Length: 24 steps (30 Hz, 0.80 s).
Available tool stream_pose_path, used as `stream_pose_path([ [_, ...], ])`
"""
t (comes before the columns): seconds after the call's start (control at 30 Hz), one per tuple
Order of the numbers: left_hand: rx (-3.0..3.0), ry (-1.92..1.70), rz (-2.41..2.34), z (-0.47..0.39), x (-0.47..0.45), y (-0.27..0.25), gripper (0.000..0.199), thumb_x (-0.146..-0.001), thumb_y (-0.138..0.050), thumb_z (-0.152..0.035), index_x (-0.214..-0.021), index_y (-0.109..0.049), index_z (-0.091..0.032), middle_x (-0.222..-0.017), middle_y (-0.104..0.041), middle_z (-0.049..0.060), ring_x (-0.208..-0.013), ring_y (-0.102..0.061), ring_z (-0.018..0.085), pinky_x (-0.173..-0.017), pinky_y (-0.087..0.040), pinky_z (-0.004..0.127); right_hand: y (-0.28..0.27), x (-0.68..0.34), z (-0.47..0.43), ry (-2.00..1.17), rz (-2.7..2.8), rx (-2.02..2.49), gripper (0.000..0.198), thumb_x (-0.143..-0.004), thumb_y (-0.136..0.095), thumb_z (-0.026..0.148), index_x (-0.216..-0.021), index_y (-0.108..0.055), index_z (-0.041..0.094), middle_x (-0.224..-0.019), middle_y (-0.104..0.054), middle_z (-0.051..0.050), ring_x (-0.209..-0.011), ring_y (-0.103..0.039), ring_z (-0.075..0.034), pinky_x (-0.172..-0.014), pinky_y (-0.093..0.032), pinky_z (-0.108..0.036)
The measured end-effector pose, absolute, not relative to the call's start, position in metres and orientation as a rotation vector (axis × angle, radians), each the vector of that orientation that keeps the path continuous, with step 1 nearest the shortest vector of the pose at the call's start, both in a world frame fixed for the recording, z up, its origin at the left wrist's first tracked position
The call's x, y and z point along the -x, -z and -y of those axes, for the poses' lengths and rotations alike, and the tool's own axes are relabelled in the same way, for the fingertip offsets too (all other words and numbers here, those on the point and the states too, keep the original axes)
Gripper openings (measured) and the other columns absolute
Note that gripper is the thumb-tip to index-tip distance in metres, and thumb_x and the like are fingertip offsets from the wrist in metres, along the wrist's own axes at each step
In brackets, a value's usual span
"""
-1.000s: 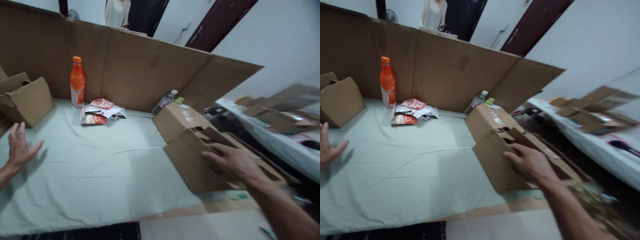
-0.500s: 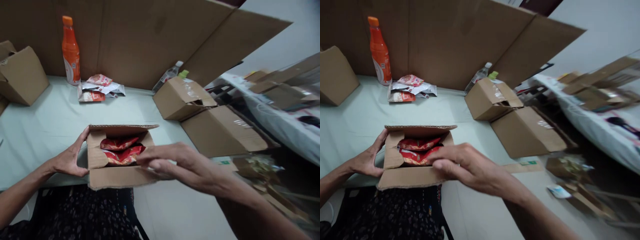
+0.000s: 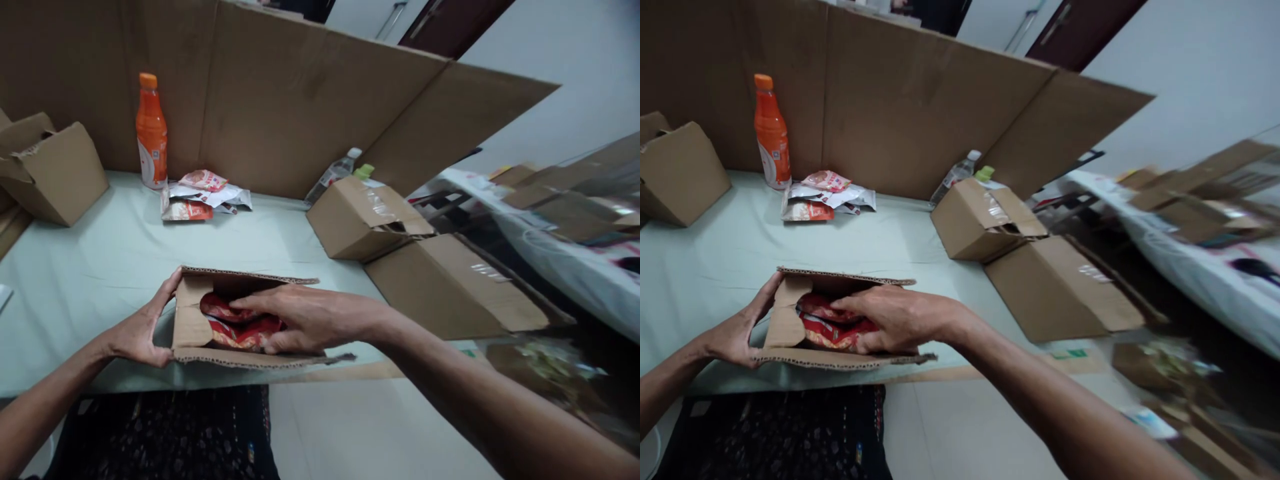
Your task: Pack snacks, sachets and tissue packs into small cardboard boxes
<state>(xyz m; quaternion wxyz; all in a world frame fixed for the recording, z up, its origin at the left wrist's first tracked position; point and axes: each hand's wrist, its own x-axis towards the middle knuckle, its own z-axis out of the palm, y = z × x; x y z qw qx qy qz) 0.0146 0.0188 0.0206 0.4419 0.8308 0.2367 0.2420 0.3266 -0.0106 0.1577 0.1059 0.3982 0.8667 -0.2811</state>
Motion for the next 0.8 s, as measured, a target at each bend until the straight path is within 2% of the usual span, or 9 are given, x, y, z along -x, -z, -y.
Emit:
stream_pose_path([
  [0.17,-2.060,-0.617,-0.586,-0.020,-0.017,-0.017,0.133,-0.074,-0.083,-0.042,-0.166,0.013,-0.034,-0.176,-0.001,0.012,-0.159,-0.012,0.047,-0.128,-0.015,0.066,-0.117,-0.323,0.016,0.535,-2.587,-1.295,0.047,-0.091,-0.061,0.016,-0.138,-0.065,0.014,-0.123,-0.074,-0.018,-0.105,-0.070,-0.029,-0.088,-0.053,-0.039],
  [0.3,-2.028,-0.623,-0.619,-0.020,-0.015,-0.016,0.137,-0.071,-0.085,-0.044,-0.166,0.013,-0.034,-0.176,0.001,0.012,-0.160,-0.010,0.047,-0.128,-0.013,0.066,-0.109,-0.322,0.020,0.499,-2.709,-1.330,0.028,-0.086,-0.055,0.005,-0.101,-0.077,0.015,-0.097,-0.079,-0.013,-0.084,-0.071,-0.022,-0.076,-0.053,-0.033],
  [0.37,-2.011,-0.599,-0.641,-0.020,-0.014,-0.015,0.140,-0.069,-0.084,-0.044,-0.165,0.016,-0.032,-0.176,0.001,0.013,-0.159,-0.010,0.048,-0.128,-0.013,0.067,-0.120,-0.330,0.023,0.536,-2.849,-1.342,0.029,-0.088,-0.051,0.004,-0.091,-0.076,0.017,-0.089,-0.079,-0.009,-0.077,-0.071,-0.019,-0.071,-0.053,-0.029],
  [0.53,-1.963,-0.540,-0.631,-0.020,-0.015,-0.012,0.147,-0.066,-0.085,-0.052,-0.163,0.024,-0.029,-0.176,-0.002,0.015,-0.158,-0.016,0.050,-0.127,-0.017,0.069,-0.155,-0.353,0.024,0.567,-3.226,-1.357,0.032,-0.100,-0.046,0.013,-0.099,-0.077,0.023,-0.093,-0.082,-0.005,-0.081,-0.077,-0.016,-0.072,-0.059,-0.024],
  [0.7,-2.017,-0.618,-0.695,-0.017,-0.019,-0.023,0.143,-0.068,-0.085,-0.051,-0.165,0.018,-0.028,-0.177,0.005,0.012,-0.160,-0.005,0.048,-0.129,-0.011,0.067,-0.160,-0.345,0.016,0.489,-3.287,-1.370,0.031,-0.100,-0.048,0.015,-0.099,-0.077,0.026,-0.090,-0.082,-0.006,-0.082,-0.078,-0.020,-0.074,-0.063,-0.031],
  [0.8,-2.064,-0.616,-0.777,-0.013,-0.019,-0.033,0.148,-0.061,-0.089,-0.043,-0.166,0.014,-0.029,-0.176,-0.001,0.013,-0.159,-0.010,0.050,-0.129,-0.016,0.067,-0.151,-0.336,0.012,0.395,-3.354,-1.297,0.032,-0.098,-0.046,0.013,-0.094,-0.076,0.025,-0.086,-0.081,-0.007,-0.078,-0.078,-0.020,-0.069,-0.064,-0.029],
])
